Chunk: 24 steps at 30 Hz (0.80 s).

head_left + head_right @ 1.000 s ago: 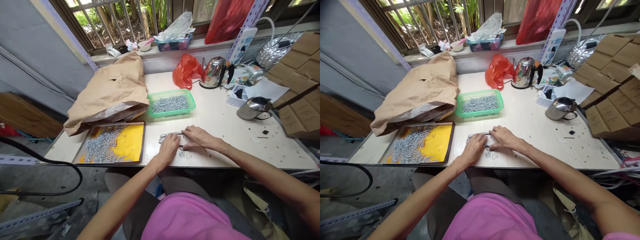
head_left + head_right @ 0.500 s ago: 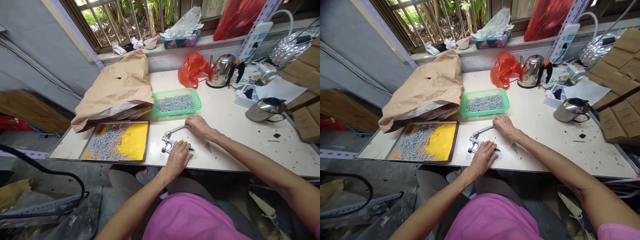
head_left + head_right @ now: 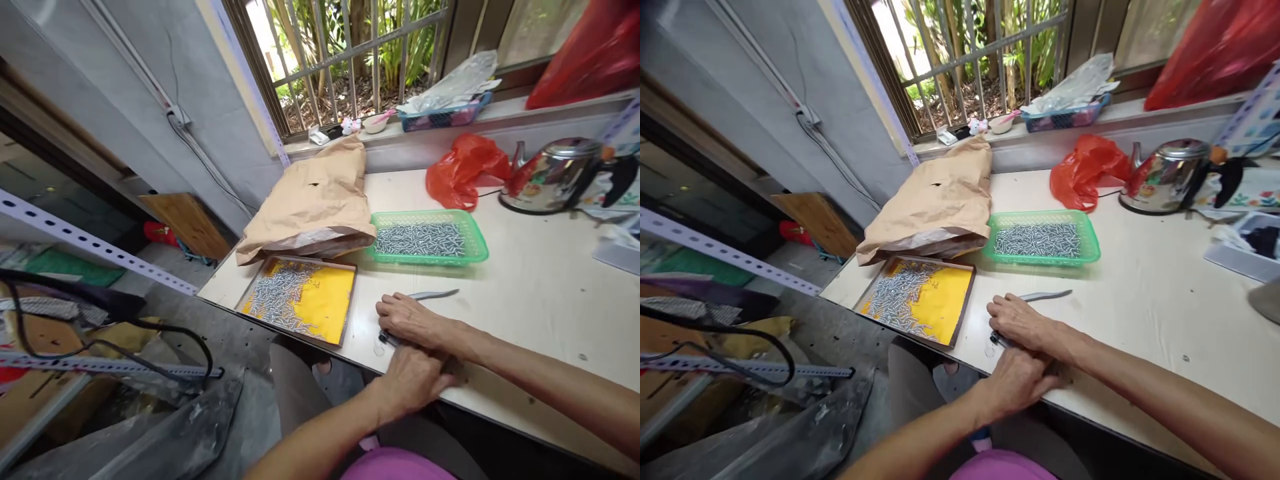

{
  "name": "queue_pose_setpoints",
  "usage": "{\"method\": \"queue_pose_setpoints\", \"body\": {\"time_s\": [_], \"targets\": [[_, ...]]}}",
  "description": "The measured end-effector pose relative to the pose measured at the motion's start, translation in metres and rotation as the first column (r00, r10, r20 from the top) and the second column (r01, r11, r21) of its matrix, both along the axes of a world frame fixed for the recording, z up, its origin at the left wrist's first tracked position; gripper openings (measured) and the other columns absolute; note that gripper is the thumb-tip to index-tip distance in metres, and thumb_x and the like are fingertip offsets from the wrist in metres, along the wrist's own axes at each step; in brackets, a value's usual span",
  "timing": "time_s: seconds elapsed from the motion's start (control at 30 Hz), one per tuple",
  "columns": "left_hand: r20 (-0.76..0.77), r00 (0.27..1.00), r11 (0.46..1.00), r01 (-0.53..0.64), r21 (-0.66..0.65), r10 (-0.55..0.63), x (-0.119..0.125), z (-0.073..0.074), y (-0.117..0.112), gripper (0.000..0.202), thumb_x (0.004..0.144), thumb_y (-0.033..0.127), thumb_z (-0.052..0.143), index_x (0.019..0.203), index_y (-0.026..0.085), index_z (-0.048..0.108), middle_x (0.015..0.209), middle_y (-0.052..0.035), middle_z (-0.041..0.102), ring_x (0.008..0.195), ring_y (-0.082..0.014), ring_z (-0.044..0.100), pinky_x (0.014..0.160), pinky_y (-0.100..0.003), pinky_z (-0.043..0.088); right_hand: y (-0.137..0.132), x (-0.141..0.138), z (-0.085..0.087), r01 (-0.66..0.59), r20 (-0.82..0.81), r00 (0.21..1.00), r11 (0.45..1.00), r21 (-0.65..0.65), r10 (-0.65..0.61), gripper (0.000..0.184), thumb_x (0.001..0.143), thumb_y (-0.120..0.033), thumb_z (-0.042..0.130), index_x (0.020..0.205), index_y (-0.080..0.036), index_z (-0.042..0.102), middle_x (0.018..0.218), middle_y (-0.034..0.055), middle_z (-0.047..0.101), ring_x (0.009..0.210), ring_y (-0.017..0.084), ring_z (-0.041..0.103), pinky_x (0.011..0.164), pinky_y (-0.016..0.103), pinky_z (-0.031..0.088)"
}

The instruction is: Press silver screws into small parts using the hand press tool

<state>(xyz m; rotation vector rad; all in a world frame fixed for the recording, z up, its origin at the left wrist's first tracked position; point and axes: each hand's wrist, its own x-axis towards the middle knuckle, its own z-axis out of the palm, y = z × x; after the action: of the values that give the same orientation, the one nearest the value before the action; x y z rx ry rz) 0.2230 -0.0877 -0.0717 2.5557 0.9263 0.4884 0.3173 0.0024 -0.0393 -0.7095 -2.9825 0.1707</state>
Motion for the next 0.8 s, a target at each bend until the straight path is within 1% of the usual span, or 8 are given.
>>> {"method": "queue_pose_setpoints", "body": {"time_s": [0.13,0.23,0.33,0.4,0.47,0.6,0.73,0.8], "targets": [[0.004,0.999,0.989,0.044,0.143,-0.045,-0.033,0.023,-0.006,0.022,0.095,0.030,0.048,0.103,0.017,0.064,0.101,-0.0080,0.068,0.096,-0.0202,0.062,0.085,-0.031,0.051,0.000,-0.001,0.003,0.117,-0.168,0.979,0.993,-0.026,-0.119,0.017,0.089,-0.014,0.051,0.079,-0.019,0.063,0.080,0.0053,0.064,0.080,0.019,0.054,0.074,0.034,0.037],[-0.006,0.967,0.936,-0.246,0.253,0.256,-0.086,0.048,0.010,0.022,0.096,0.020,0.045,0.093,0.018,0.066,0.092,-0.0066,0.068,0.087,-0.0183,0.060,0.078,-0.030,0.050,0.012,0.016,0.032,0.258,-0.446,0.857,0.964,-0.061,-0.258,0.017,0.093,-0.020,0.045,0.085,-0.019,0.061,0.082,0.0056,0.065,0.079,0.018,0.057,0.075,0.033,0.042],[-0.075,0.755,0.733,-0.601,0.318,0.651,-0.149,0.067,0.044,0.023,0.096,0.023,0.046,0.086,0.019,0.067,0.085,-0.0065,0.067,0.086,-0.0206,0.057,0.078,-0.034,0.048,0.045,0.051,0.065,0.455,-0.599,0.690,0.887,-0.077,-0.406,0.015,0.093,-0.029,0.046,0.090,-0.022,0.059,0.086,0.0060,0.065,0.079,0.020,0.059,0.073,0.034,0.047],[-0.140,0.611,0.618,-0.710,0.339,0.779,-0.183,0.071,0.067,0.021,0.094,0.024,0.049,0.087,0.018,0.069,0.088,-0.0072,0.066,0.091,-0.0224,0.056,0.079,-0.034,0.047,0.073,0.078,0.073,0.586,-0.636,0.611,0.809,-0.037,-0.472,0.013,0.091,-0.033,0.049,0.088,-0.023,0.058,0.084,0.0062,0.064,0.075,0.021,0.060,0.070,0.036,0.048],[-0.238,0.515,0.568,-0.751,0.337,0.823,-0.206,0.071,0.085,0.022,0.093,0.025,0.050,0.086,0.017,0.070,0.090,-0.0082,0.066,0.095,-0.0238,0.056,0.077,-0.034,0.046,0.095,0.102,0.069,0.639,-0.570,0.653,0.767,0.062,-0.499,0.022,0.093,-0.040,0.043,0.093,-0.024,0.059,0.087,0.0091,0.063,0.075,0.025,0.059,0.067,0.040,0.047],[-0.408,0.435,0.570,-0.761,0.311,0.803,-0.219,0.065,0.104,0.027,0.092,0.026,0.047,0.087,0.016,0.071,0.095,-0.0109,0.066,0.099,-0.0262,0.055,0.077,-0.034,0.046,0.079,0.117,0.042,0.646,-0.433,0.718,0.754,0.122,-0.545,0.038,0.095,-0.048,0.037,0.115,-0.024,0.059,0.099,0.0131,0.059,0.078,0.028,0.060,0.065,0.043,0.048],[-0.528,0.453,0.665,-0.671,0.328,0.718,-0.217,0.062,0.109,0.032,0.092,0.021,0.040,0.094,0.014,0.071,0.103,-0.0156,0.062,0.104,-0.0292,0.052,0.079,-0.037,0.045,-0.004,0.095,0.023,0.481,-0.274,0.822,0.866,-0.137,-0.500,0.031,0.097,-0.039,0.041,0.114,-0.022,0.061,0.099,0.0094,0.062,0.083,0.021,0.062,0.073,0.034,0.049],[-0.577,0.474,0.723,-0.602,0.338,0.665,-0.218,0.063,0.112,0.034,0.092,0.020,0.036,0.097,0.014,0.070,0.105,-0.0172,0.060,0.107,-0.0310,0.050,0.079,-0.037,0.045,-0.042,0.082,0.019,0.443,-0.124,0.866,0.858,-0.260,-0.485,0.028,0.098,-0.037,0.040,0.109,-0.022,0.062,0.098,0.0073,0.060,0.078,0.018,0.061,0.068,0.030,0.047]]}}
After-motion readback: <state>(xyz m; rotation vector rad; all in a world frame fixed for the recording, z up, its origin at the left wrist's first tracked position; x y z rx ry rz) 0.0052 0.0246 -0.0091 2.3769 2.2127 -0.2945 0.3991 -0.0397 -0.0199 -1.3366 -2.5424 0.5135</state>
